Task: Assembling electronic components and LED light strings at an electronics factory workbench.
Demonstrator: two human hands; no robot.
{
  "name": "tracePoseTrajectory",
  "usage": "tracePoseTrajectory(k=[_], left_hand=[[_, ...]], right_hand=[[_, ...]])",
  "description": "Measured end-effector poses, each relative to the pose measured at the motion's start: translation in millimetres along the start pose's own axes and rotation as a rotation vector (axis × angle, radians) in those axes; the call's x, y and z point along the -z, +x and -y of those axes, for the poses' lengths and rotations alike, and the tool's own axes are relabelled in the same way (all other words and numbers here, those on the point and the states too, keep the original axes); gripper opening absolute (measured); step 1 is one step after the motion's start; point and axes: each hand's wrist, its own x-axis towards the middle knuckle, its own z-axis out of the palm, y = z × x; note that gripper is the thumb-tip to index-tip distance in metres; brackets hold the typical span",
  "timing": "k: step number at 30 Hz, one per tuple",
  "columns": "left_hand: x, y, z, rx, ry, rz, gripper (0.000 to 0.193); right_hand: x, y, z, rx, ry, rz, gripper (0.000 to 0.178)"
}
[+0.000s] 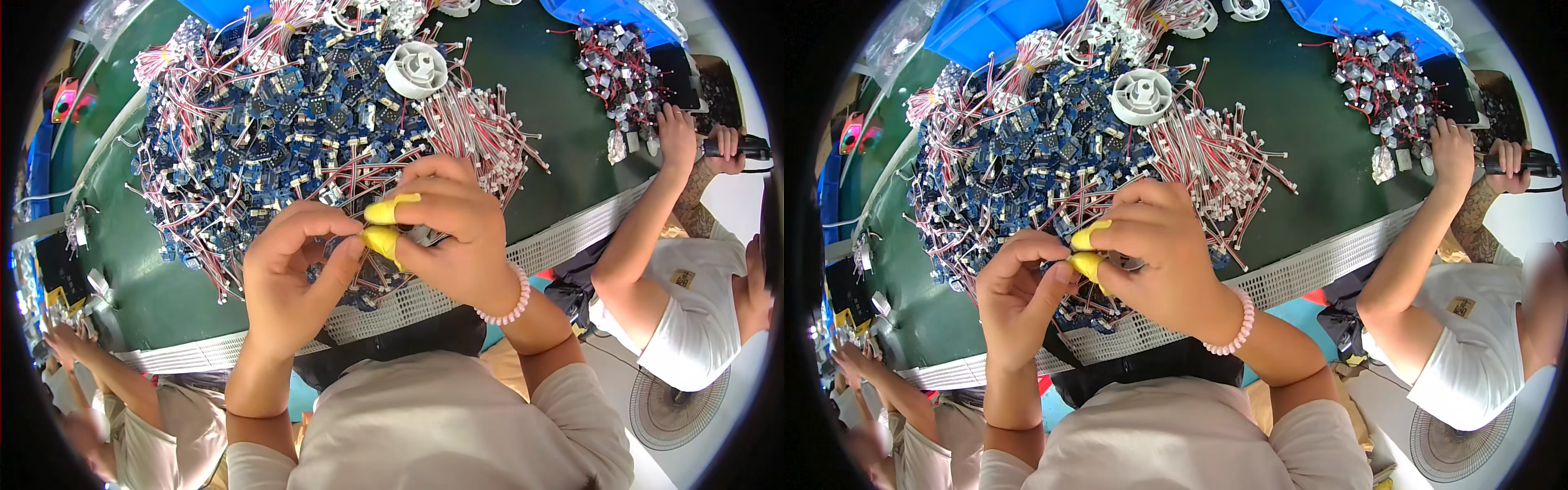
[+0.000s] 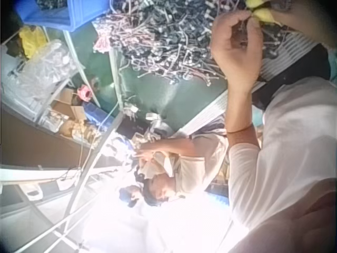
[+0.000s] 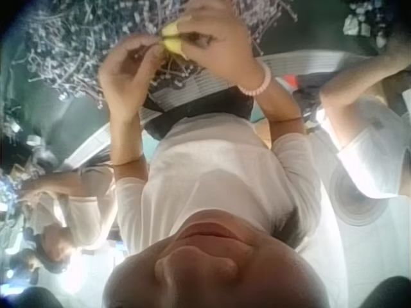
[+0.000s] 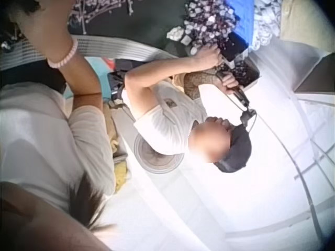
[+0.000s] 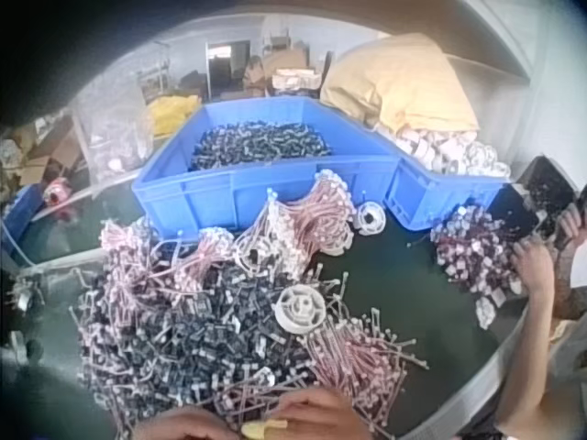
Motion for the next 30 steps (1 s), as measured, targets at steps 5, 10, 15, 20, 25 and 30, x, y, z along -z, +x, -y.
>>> tracePoseTrajectory(k=[5, 10, 15, 20, 25, 30], left_hand=[[2, -2, -7, -0.076, 0.116, -0.021, 0.022], [3, -2, 3, -0.029, -0.033, -0.134, 0.022], [0, -1, 4, -0.071, 0.077, -0.162, 0.02], [-10, -2, 7, -0.255, 0.27, -0.219, 0.017], [-15, -2, 12, -0.418, 0.423, -0.327, 0.017], [-25, -10, 4, -0.443, 0.522, -0.325, 0.017]], right_hand=[[-3, 0, -2, 0.005, 0.076, 0.008, 0.02], [-6, 3, -4, 0.017, 0.064, -0.036, 0.019], [-6, 5, 3, 0.033, 0.018, -0.041, 0.022], [-11, 0, 11, 0.025, -0.085, -0.081, 0.027], [-17, -7, 23, -0.023, 0.033, -0.185, 0.029], [-12, -12, 27, 0.004, 0.056, -0.173, 0.032]])
